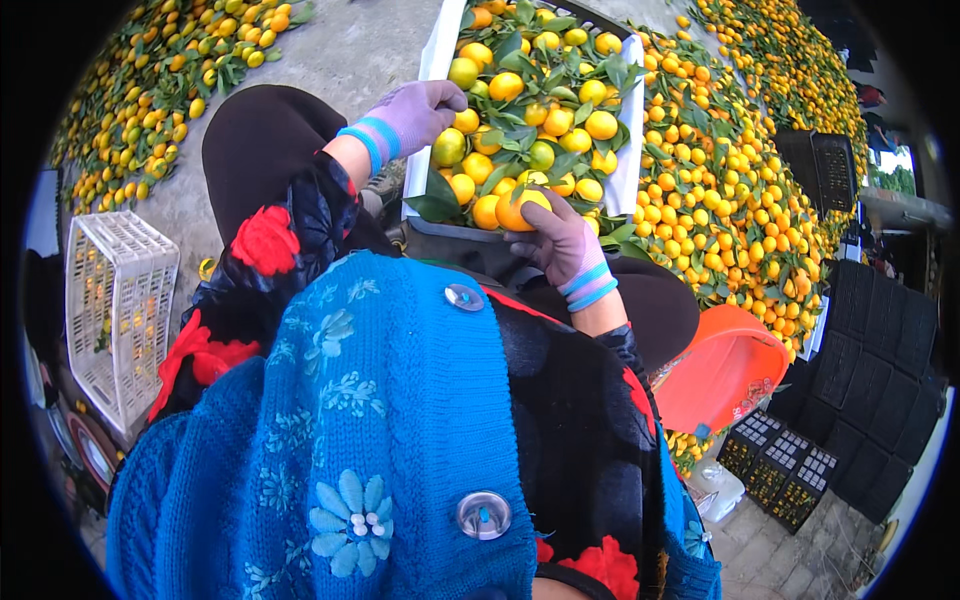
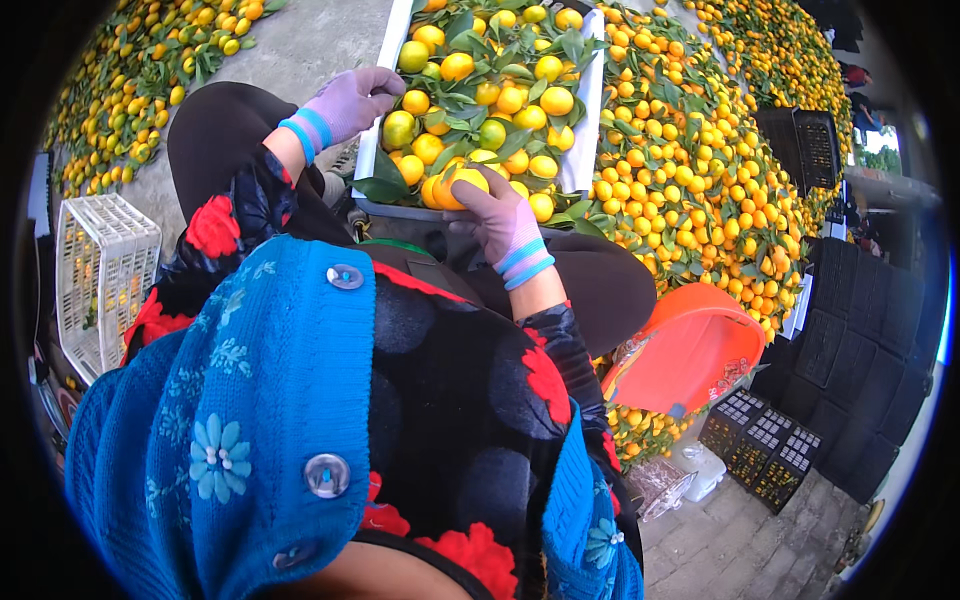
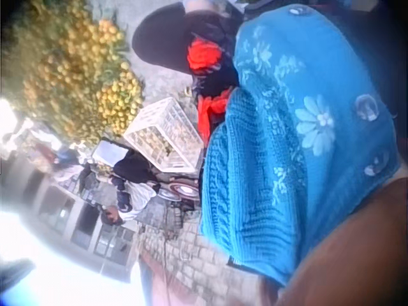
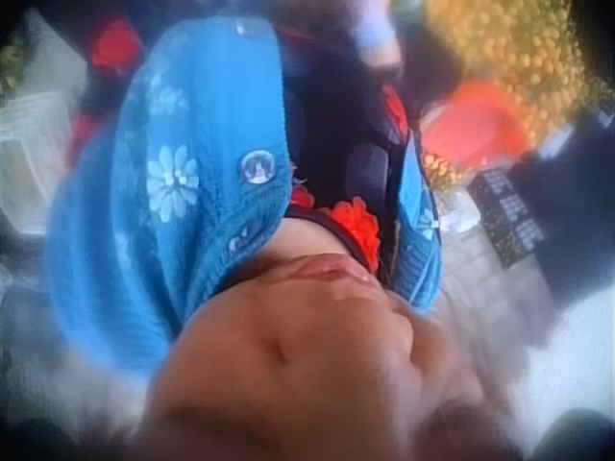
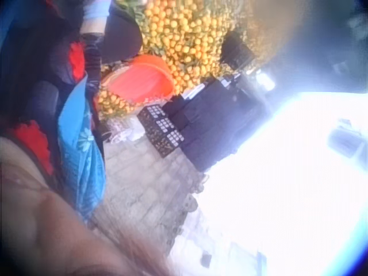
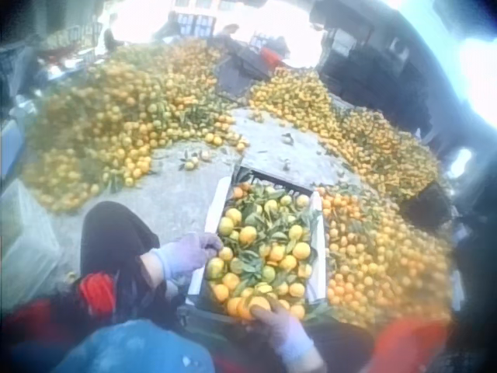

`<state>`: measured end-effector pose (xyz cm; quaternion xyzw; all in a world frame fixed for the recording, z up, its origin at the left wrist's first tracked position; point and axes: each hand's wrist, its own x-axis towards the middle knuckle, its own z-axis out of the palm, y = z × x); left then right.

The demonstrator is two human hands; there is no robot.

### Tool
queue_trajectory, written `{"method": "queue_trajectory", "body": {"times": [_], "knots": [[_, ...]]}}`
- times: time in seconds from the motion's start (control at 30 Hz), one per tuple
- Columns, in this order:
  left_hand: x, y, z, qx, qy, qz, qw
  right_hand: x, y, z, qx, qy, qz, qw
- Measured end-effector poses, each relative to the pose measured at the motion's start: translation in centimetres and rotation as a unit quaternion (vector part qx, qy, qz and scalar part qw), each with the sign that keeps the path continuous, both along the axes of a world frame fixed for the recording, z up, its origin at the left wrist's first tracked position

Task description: The person scoops oranges from a large pile on the floor into a red basin, then transfers them into a white crate. They repeatedly fill the basin and empty it into the crate, arranging the fruit by hand.

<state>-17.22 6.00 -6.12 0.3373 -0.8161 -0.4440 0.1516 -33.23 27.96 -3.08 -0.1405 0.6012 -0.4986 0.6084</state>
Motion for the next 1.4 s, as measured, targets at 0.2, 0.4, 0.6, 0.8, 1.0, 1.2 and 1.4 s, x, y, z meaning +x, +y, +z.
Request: {"method": "queue_trajectory", "body": {"times": [0.2,0.4,0.6,0.8,1.0,1.2,1.4], "knots": [[0.8,0.3,0.6,0.131,-0.119,-0.139,0.974,0.5,-6.1,-0.7,0.138,0.264,0.236,0.925],[1.3,0.9,1.4,0.101,-0.199,-0.344,0.912,2.9,-7.6,-2.5,0.064,0.443,0.384,0.807],[0.7,2.1,1.6,0.072,-0.199,-0.302,0.929,2.9,-7.1,-2.4,0.061,0.438,0.429,0.788],[-1.3,1.3,0.3,0.106,-0.302,-0.304,0.897,2.2,-6.6,-4.1,0.046,0.420,0.424,0.801],[-1.9,0.5,-1.0,0.112,-0.356,-0.327,0.868,3.7,-5.2,-4.5,0.018,0.504,0.329,0.798],[-5.3,0.2,0.5,0.114,-0.485,-0.382,0.779,2.6,-6.9,-3.1,0.059,0.422,0.441,0.790],[-3.9,2.0,2.6,0.090,-0.454,-0.341,0.818,2.0,-6.8,-4.0,0.026,0.429,0.460,0.777]]}}
